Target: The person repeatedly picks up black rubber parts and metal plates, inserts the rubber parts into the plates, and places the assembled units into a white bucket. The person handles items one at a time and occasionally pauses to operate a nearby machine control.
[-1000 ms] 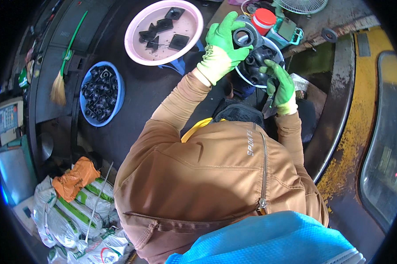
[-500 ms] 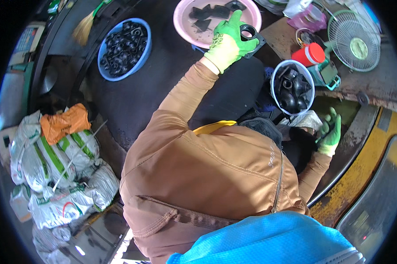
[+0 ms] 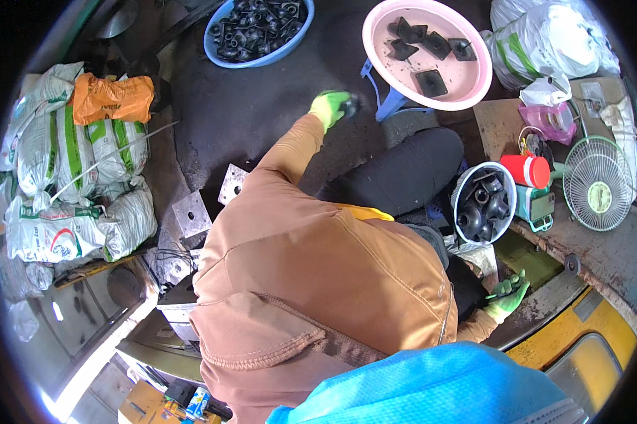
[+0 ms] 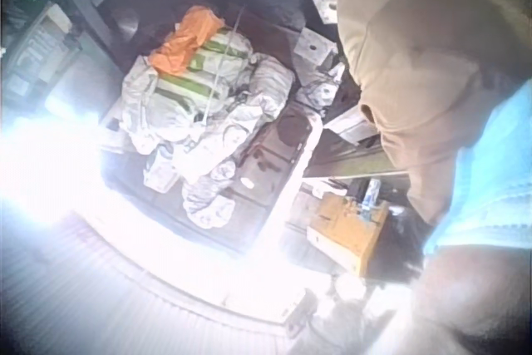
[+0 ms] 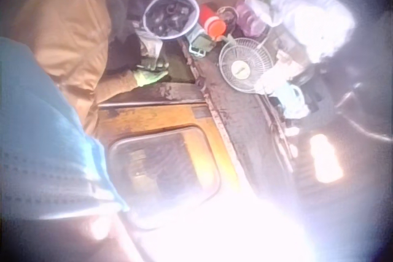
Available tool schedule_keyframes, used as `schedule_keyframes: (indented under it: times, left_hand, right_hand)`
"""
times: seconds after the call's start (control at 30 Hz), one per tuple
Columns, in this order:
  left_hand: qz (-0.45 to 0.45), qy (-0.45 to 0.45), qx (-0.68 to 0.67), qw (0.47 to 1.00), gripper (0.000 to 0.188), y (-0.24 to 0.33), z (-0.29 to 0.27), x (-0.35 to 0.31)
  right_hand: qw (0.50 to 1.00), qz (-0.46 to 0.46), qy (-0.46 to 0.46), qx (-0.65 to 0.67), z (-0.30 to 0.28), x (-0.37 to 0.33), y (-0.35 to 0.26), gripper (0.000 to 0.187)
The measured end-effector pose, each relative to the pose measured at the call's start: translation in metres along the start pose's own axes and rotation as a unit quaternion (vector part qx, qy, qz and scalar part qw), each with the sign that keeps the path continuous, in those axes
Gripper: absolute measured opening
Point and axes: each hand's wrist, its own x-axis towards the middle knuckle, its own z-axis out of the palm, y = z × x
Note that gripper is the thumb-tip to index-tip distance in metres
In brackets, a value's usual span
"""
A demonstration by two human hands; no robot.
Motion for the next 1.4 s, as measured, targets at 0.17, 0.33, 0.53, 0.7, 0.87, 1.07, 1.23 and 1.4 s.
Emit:
schedule_keyframes:
  times: [0.17, 0.33, 0.53, 0.7, 0.87, 1.07, 1.23, 1.4]
  left_hand:
    - [-0.214, -0.102, 0.059, 0.970, 0.059, -0.118, 0.068, -0.021]
    - [-0.317, 0.328, -0.479, 0.750, 0.040, -0.210, 0.012, 0.054]
    - [-0.225, 0.225, -0.133, 0.939, 0.048, -0.229, -0.063, 0.118]
    - [-0.265, 0.139, -0.739, 0.603, 0.043, -0.128, -0.025, 0.123]
    - [-0.202, -0.077, -0.778, 0.590, 0.040, 0.005, 0.003, 0.115]
    - [0.053, -0.147, -0.696, 0.700, 0.033, 0.207, 0.004, 0.104]
    - [0.303, -0.288, -0.298, 0.858, 0.044, 0.336, 0.044, 0.071]
    - [0.423, -0.135, -0.011, 0.896, 0.075, 0.420, 0.135, 0.068]
  right_hand:
    - [0.999, 0.009, 0.038, -0.010, -0.014, -0.011, -0.008, 0.032]
    - [0.996, 0.012, 0.093, -0.010, -0.011, -0.018, -0.015, 0.030]
    - [1.000, 0.025, -0.002, -0.016, -0.002, -0.017, -0.003, 0.037]
    - [0.997, -0.007, 0.057, -0.052, 0.029, -0.028, 0.015, 0.039]
    - [0.992, -0.035, 0.077, -0.095, 0.037, -0.043, -0.001, 0.053]
    - [0.986, -0.061, 0.088, 0.126, -0.035, -0.031, 0.019, 0.041]
    - [0.979, -0.095, -0.069, 0.164, -0.055, -0.021, 0.036, 0.034]
    - [0.984, -0.087, 0.042, 0.150, -0.031, -0.031, 0.034, 0.037]
